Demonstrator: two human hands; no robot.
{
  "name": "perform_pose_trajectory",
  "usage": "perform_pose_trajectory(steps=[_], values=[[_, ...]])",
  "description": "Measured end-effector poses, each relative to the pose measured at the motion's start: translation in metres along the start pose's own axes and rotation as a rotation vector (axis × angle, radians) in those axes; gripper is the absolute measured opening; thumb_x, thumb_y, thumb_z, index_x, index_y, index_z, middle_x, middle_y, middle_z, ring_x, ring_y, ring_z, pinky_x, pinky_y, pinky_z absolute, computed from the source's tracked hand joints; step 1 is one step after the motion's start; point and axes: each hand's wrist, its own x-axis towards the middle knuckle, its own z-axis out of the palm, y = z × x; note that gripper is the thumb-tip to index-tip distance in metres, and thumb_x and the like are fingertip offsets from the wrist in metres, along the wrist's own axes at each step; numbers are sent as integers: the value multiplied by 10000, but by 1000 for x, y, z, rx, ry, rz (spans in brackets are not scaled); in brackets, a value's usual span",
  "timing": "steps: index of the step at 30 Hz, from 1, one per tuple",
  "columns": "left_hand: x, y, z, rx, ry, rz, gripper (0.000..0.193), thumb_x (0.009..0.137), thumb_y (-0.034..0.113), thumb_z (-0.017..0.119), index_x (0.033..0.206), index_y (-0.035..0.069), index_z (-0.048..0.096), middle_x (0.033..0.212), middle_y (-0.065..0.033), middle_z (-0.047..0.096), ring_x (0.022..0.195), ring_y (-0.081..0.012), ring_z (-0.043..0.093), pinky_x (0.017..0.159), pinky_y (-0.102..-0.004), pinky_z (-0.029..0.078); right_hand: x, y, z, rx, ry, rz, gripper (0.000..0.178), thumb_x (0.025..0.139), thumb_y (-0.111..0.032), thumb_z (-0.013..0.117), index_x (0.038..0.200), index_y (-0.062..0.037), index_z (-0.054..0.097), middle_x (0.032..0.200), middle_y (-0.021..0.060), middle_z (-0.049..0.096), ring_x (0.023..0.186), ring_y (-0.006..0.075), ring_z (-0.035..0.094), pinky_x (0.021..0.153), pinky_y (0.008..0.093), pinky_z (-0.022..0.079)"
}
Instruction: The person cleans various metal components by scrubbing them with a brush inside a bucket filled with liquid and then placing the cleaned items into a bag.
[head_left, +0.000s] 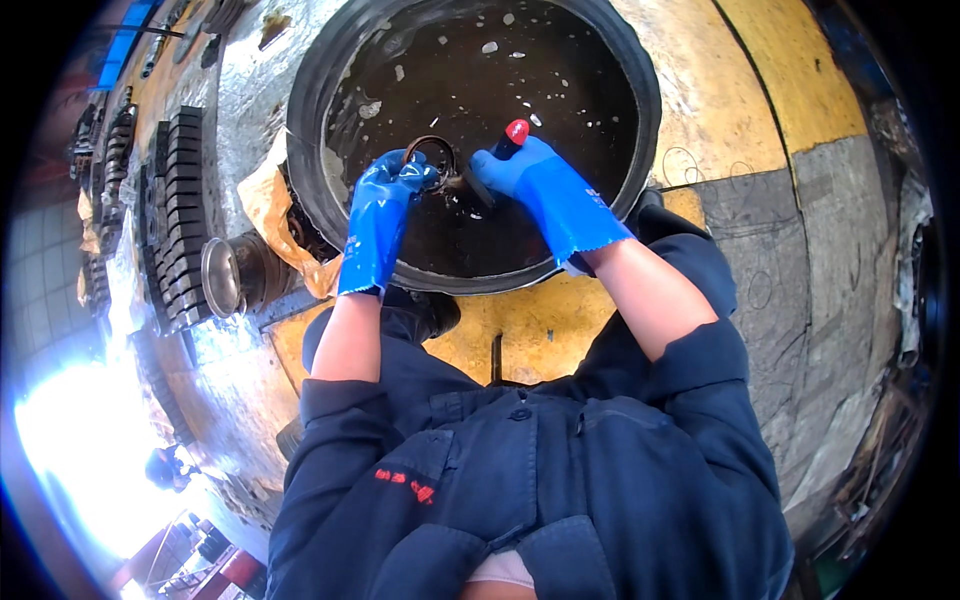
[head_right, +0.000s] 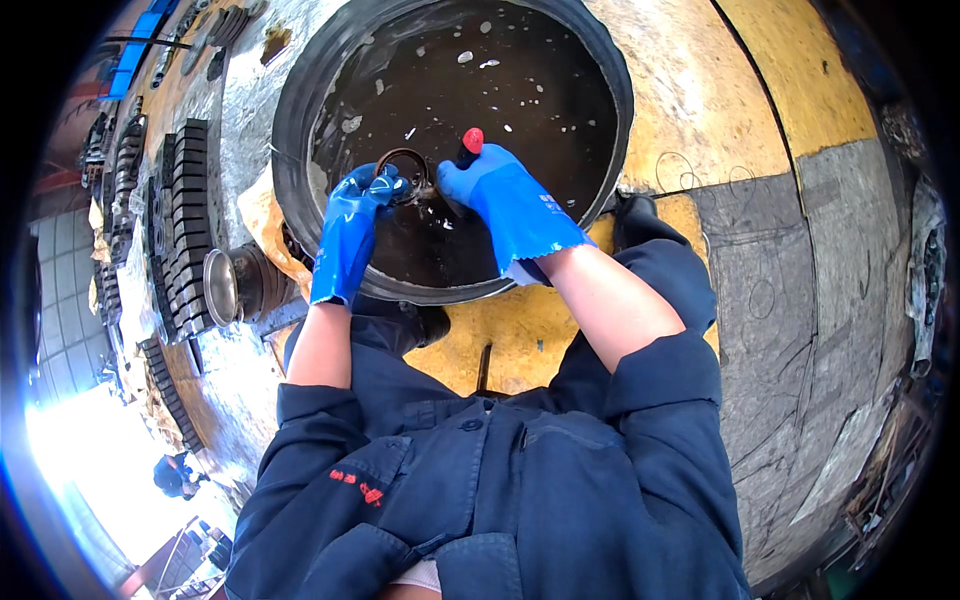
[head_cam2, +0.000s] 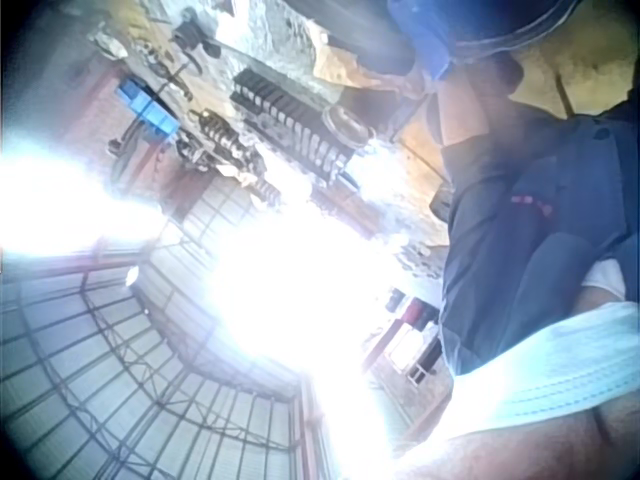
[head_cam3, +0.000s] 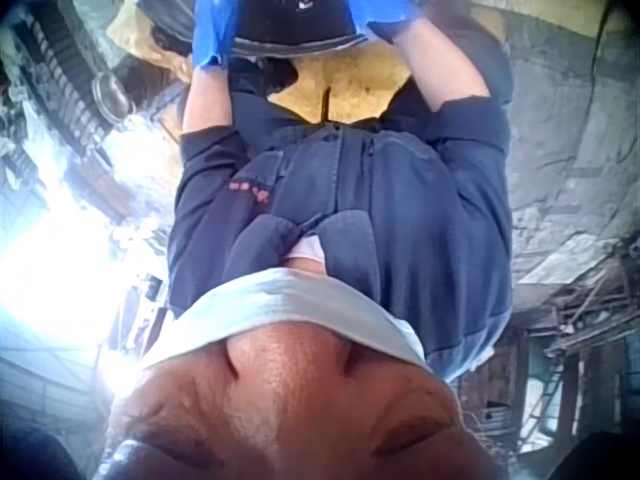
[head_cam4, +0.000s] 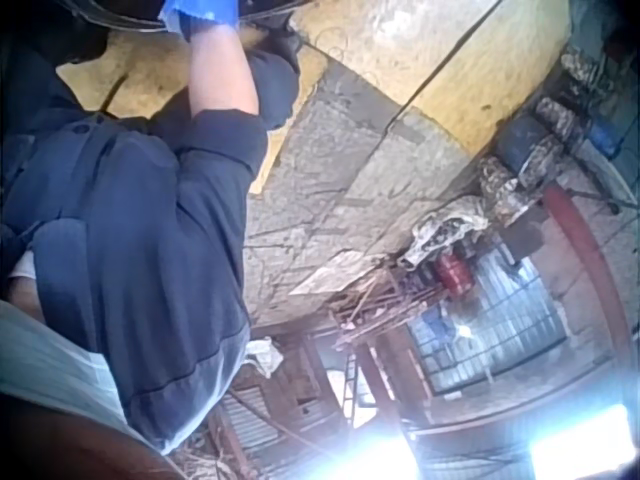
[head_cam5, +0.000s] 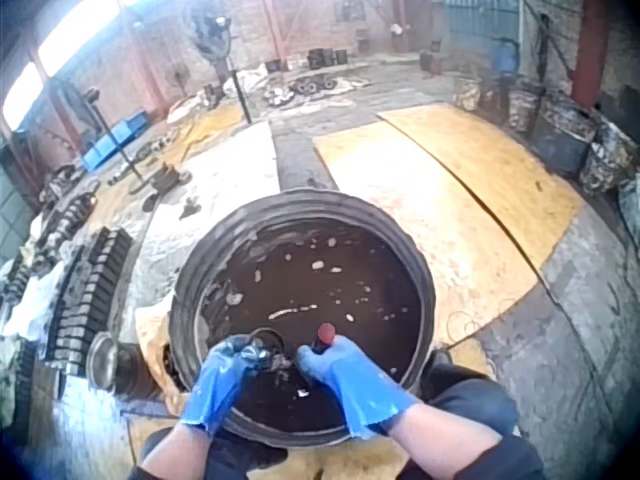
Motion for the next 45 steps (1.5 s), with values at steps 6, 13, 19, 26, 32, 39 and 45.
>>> perform_pose_trajectory(steps=[6, 13, 19, 26, 32, 39, 45], values=[[3, -8, -13, -78, -38, -139, 388, 1065, 288, 750, 1373, 53, 733, 1197, -69, 829, 1093, -174, 778, 918, -315, 545, -12, -8, 4, -455, 176, -180, 369, 1012, -480, 662, 1186, -190, 812, 1149, 141, 814, 1076, 377, 780, 931, 481, 628], [6, -22, -22, -235, -228, -48, 361, 1071, 293, 740, 1329, 40, 745, 1177, -66, 827, 1078, -175, 768, 902, -316, 552, -18, -24, 17, -420, 182, -1047, 199, 992, -351, 703, 1105, -200, 768, 1036, 98, 803, 911, 387, 780, 758, 512, 618], [3, 1, -8, -17, -137, -74, 338, 1047, 242, 738, 1307, 27, 752, 1153, -69, 828, 1037, -159, 765, 864, -324, 557, -2, -4, 13, -512, 240, -568, 252, 1012, -438, 693, 1112, -219, 767, 1046, 105, 807, 987, 381, 779, 824, 507, 620], [3, -9, -8, -160, -141, -42, 333, 1023, 250, 757, 1262, 21, 784, 1070, -56, 807, 948, -125, 716, 850, -289, 555, -16, -14, 12, -210, 286, -851, 267, 1022, -466, 675, 1075, -225, 778, 1004, 113, 798, 988, 380, 772, 825, 506, 620], [2, -1, -3, -29, -100, -19, 314, 1037, 230, 763, 1267, 16, 779, 1056, -46, 807, 953, -129, 723, 859, -283, 556, -12, -12, 13, -187, 265, -366, 341, 1010, -484, 687, 1066, -165, 795, 1037, 130, 812, 1021, 401, 768, 882, 488, 623], [4, -9, 0, 9, -22, 56, 394, 1045, 278, 792, 1330, 8, 760, 1092, -50, 837, 953, -110, 739, 815, -273, 540, -31, 9, 8, 498, -31, -165, 506, 993, -463, 718, 1139, 15, 799, 1037, 191, 823, 978, 298, 784, 910, 412, 585], [6, -3, -2, -209, 52, 33, 420, 1087, 240, 754, 1420, -7, 691, 1284, -126, 814, 1151, -217, 785, 911, -325, 589, -8, 11, 2, 255, 50, -71, 496, 1006, -483, 710, 1113, -8, 807, 985, 163, 815, 887, 269, 750, 837, 416, 581]])
